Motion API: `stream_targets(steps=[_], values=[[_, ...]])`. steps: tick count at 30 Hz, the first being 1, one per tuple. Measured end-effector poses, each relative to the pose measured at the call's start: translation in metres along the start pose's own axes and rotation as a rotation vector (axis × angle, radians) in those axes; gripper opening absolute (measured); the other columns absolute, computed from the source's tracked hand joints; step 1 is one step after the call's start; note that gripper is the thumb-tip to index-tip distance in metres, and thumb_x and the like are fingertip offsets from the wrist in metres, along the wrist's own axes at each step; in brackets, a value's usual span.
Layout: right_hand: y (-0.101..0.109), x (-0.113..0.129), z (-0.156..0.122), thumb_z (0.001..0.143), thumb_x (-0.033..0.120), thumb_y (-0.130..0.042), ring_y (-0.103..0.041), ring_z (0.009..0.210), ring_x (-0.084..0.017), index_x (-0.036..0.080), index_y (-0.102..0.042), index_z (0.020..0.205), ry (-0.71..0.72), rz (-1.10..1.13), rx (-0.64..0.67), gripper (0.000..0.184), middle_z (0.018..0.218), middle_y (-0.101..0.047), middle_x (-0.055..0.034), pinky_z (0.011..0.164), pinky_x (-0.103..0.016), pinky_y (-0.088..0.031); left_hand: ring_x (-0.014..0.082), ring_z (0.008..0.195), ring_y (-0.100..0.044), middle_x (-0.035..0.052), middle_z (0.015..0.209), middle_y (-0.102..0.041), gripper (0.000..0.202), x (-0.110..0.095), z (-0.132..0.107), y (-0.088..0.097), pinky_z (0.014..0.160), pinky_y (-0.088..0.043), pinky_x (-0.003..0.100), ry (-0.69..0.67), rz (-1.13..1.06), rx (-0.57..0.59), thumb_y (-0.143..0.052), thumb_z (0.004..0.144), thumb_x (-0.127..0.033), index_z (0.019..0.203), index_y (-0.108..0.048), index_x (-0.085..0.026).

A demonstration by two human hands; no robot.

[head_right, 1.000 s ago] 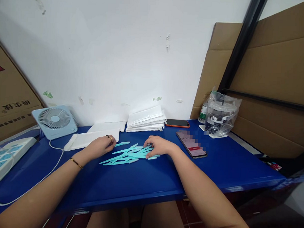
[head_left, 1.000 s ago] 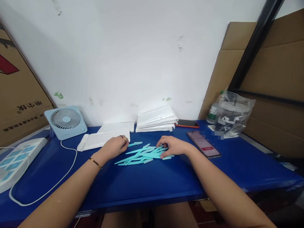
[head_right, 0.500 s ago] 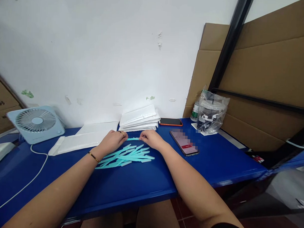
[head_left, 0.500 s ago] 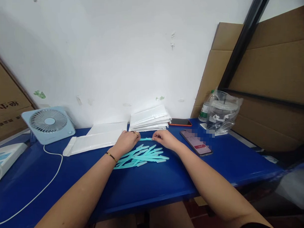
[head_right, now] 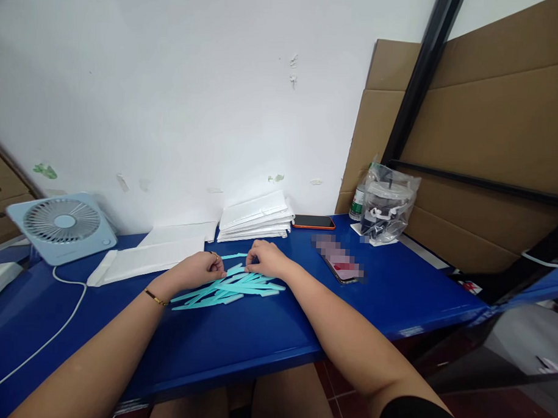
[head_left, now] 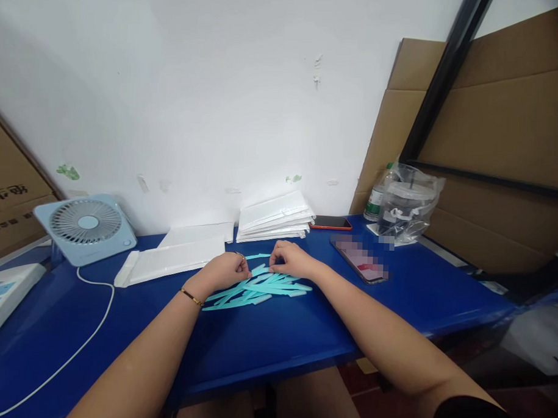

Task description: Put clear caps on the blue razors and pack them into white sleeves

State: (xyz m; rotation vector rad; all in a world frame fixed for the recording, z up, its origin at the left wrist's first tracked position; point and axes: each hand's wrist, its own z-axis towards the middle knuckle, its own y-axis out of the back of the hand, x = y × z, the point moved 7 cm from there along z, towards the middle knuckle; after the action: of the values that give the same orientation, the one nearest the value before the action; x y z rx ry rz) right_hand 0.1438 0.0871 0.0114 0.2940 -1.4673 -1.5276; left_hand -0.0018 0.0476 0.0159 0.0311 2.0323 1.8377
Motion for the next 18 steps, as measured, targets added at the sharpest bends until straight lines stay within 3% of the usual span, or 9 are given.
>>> stream_targets(steps=[5, 11, 13, 15, 18], values=[[0.009, -0.017, -0.002, 0.074, 0.032, -0.067, -0.051, 0.082, -0.015, 0.018, -0.066, 0.074, 0.010, 0.008, -0.027, 0.014, 0.084, -0.055, -0.0029, 0.071, -0.025, -0.036, 0.0168, 0.065, -0.056, 0.0039, 0.080, -0.065, 0.027, 0.005, 0.007, 0.009, 0.058, -0.036, 0.027, -0.002, 0.058, -0.150, -0.047, 0.078, -0.041, 0.065, -0.058, -0.020], [0.035, -0.055, -0.011, 0.073, 0.030, -0.067, -0.053, 0.081, -0.016, 0.019, -0.068, 0.074, -0.155, -0.088, -0.143, 0.011, 0.086, -0.055, -0.0031, 0.073, -0.027, -0.036, 0.0196, 0.074, -0.058, 0.0047, 0.086, -0.064, 0.028, 0.018, 0.006, 0.022, 0.060, -0.038, 0.028, 0.098, 0.087, -0.286, -0.052, 0.074, -0.047, 0.082, -0.062, -0.022], [0.036, -0.051, -0.013, 0.075, 0.030, -0.065, -0.053, 0.080, -0.015, 0.020, -0.068, 0.076, -0.127, -0.063, -0.142, 0.011, 0.086, -0.055, -0.0028, 0.073, -0.027, -0.036, 0.0199, 0.073, -0.058, 0.0044, 0.084, -0.064, 0.033, 0.015, 0.004, 0.018, 0.057, -0.037, 0.027, 0.101, 0.068, -0.237, -0.053, 0.071, -0.052, 0.080, -0.062, -0.022], [0.033, -0.040, -0.013, 0.077, 0.031, -0.064, -0.053, 0.078, -0.014, 0.020, -0.068, 0.078, -0.077, -0.022, -0.124, 0.012, 0.085, -0.056, -0.0026, 0.071, -0.026, -0.036, 0.0190, 0.067, -0.058, 0.0031, 0.076, -0.064, 0.033, 0.010, 0.004, 0.006, 0.052, -0.035, 0.026, 0.101, 0.036, -0.114, -0.054, 0.070, -0.054, 0.073, -0.063, -0.022], [0.024, -0.018, -0.011, 0.077, 0.036, -0.063, -0.053, 0.079, -0.015, 0.021, -0.069, 0.083, -0.016, 0.007, -0.081, 0.017, 0.086, -0.056, -0.0027, 0.073, -0.027, -0.035, 0.0175, 0.063, -0.057, 0.0023, 0.071, -0.064, 0.026, 0.000, 0.006, -0.008, 0.050, -0.034, 0.025, 0.076, 0.000, -0.013, -0.056, 0.069, -0.046, 0.067, -0.063, -0.022]])
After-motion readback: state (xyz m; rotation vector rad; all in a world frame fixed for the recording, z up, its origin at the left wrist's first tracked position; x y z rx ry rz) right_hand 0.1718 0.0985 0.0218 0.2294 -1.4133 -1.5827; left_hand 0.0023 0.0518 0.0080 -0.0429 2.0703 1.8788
